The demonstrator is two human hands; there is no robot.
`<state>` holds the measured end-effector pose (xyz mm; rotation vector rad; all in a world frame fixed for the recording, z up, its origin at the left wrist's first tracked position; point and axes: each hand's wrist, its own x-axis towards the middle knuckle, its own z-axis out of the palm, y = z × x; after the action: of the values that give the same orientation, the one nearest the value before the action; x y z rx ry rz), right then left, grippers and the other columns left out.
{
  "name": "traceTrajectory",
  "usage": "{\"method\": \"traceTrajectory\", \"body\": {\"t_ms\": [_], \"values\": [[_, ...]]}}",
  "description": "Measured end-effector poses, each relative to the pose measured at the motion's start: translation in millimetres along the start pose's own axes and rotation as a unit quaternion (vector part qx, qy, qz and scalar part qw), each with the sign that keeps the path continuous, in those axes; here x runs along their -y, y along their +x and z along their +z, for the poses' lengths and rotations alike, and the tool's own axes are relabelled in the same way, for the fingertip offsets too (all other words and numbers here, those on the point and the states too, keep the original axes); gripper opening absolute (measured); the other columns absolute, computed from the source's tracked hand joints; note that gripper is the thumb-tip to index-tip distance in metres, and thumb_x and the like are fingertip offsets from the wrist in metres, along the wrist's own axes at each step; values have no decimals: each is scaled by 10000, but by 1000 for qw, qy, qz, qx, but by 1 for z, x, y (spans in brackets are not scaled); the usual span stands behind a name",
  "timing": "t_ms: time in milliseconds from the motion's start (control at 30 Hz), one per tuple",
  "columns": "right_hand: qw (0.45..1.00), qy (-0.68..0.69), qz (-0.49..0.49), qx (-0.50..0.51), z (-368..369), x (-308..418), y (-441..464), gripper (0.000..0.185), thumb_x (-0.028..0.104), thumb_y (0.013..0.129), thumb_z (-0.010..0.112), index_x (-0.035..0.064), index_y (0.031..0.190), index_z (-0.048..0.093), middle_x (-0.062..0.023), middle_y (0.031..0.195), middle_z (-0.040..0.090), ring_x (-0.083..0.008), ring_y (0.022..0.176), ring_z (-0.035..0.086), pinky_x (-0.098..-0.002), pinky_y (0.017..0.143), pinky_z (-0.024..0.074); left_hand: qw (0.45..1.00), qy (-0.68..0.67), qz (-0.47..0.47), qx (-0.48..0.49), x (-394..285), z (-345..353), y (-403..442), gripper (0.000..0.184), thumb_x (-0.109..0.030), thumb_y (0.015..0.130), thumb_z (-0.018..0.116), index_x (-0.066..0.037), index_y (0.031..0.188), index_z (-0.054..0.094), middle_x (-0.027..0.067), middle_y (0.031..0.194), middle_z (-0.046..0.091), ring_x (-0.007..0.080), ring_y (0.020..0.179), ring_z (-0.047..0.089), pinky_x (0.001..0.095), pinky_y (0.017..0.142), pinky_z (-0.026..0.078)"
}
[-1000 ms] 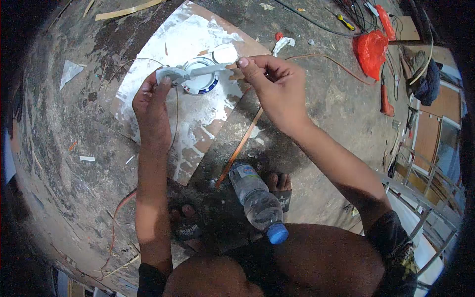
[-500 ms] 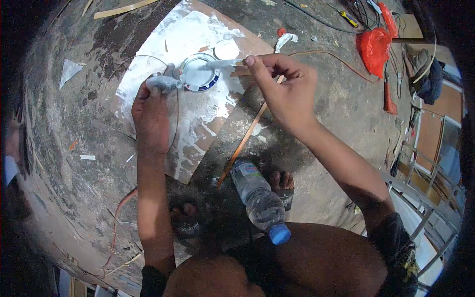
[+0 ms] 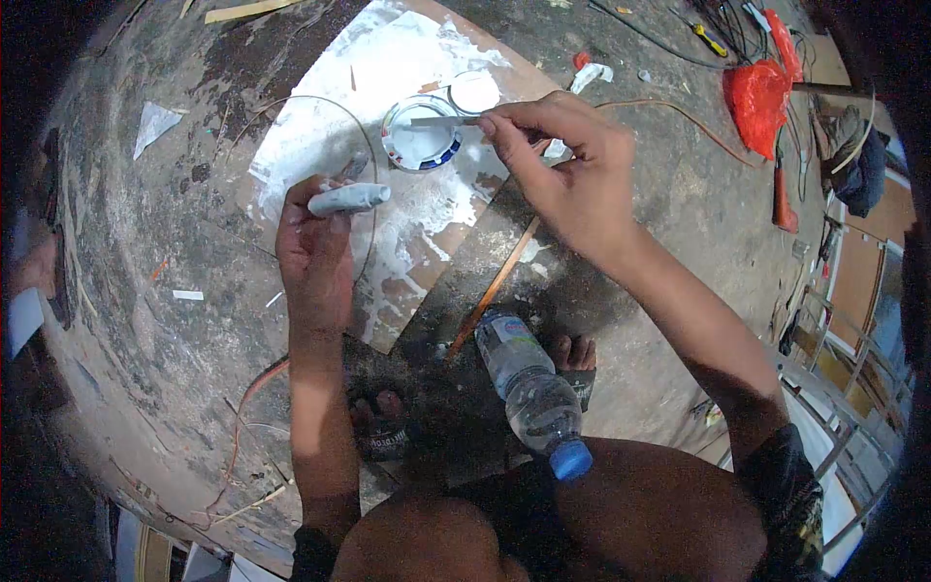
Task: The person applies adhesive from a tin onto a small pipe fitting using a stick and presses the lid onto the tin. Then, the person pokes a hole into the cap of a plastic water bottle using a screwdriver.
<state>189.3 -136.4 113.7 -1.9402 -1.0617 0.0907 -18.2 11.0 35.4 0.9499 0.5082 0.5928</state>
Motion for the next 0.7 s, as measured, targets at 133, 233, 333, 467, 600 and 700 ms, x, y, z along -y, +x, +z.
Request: {"method": "traceTrajectory", "body": {"t_ms": [133, 233, 333, 467, 600, 700], "values": [[1000, 17, 23, 5, -5, 7, 0, 82, 87, 832, 752, 41, 896, 775, -120, 765, 707, -207, 667, 672, -316, 598, 516, 998, -16, 27, 57, -6, 5, -1, 338, -117, 975, 637, -62, 1272, 487, 106, 1202, 614, 200, 1125, 573, 325, 1067, 408], [1000, 15, 17, 4, -10, 11, 2, 89, 92, 846, 747, 32, 906, 774, -121, 776, 713, -188, 675, 673, -303, 604, 518, 995, -91, 17, 45, -7, 11, 0, 331, -69, 962, 638, -86, 1253, 482, 99, 1171, 613, 210, 1100, 576, 333, 1083, 397], [1000, 15, 14, 9, -14, 13, 2, 96, 101, 857, 744, 25, 909, 772, -121, 780, 716, -186, 681, 671, -300, 610, 518, 989, -142, -22, 20, -3, 8, 0, 335, -37, 929, 672, -101, 1213, 506, 90, 1118, 607, 228, 1059, 580, 388, 1139, 363], [1000, 11, 16, 19, -17, 15, 2, 98, 105, 858, 747, 24, 908, 772, -117, 786, 718, -187, 688, 672, -298, 616, 517, 948, -306, -19, 87, 2, 18, -3, 356, -61, 879, 737, -106, 1169, 535, 79, 1057, 591, 230, 1018, 577, 504, 1210, 298], [1000, 7, 6, 20, -16, 15, 2, 93, 98, 855, 750, 26, 909, 772, -109, 792, 721, -180, 689, 669, -296, 614, 514, 945, -309, -40, 101, 9, 14, -6, 385, -135, 864, 760, -106, 1180, 542, 86, 1059, 587, 228, 1076, 572, 543, 1231, 257], [999, 32, 16, 14, -15, 13, 2, 91, 93, 854, 751, 26, 911, 774, -107, 790, 720, -177, 685, 665, -295, 611, 512, 949, -295, -45, 101, 8, 21, -6, 376, -163, 869, 761, -102, 1173, 549, 87, 1047, 590, 229, 1109, 572, 538, 1234, 252]]}}
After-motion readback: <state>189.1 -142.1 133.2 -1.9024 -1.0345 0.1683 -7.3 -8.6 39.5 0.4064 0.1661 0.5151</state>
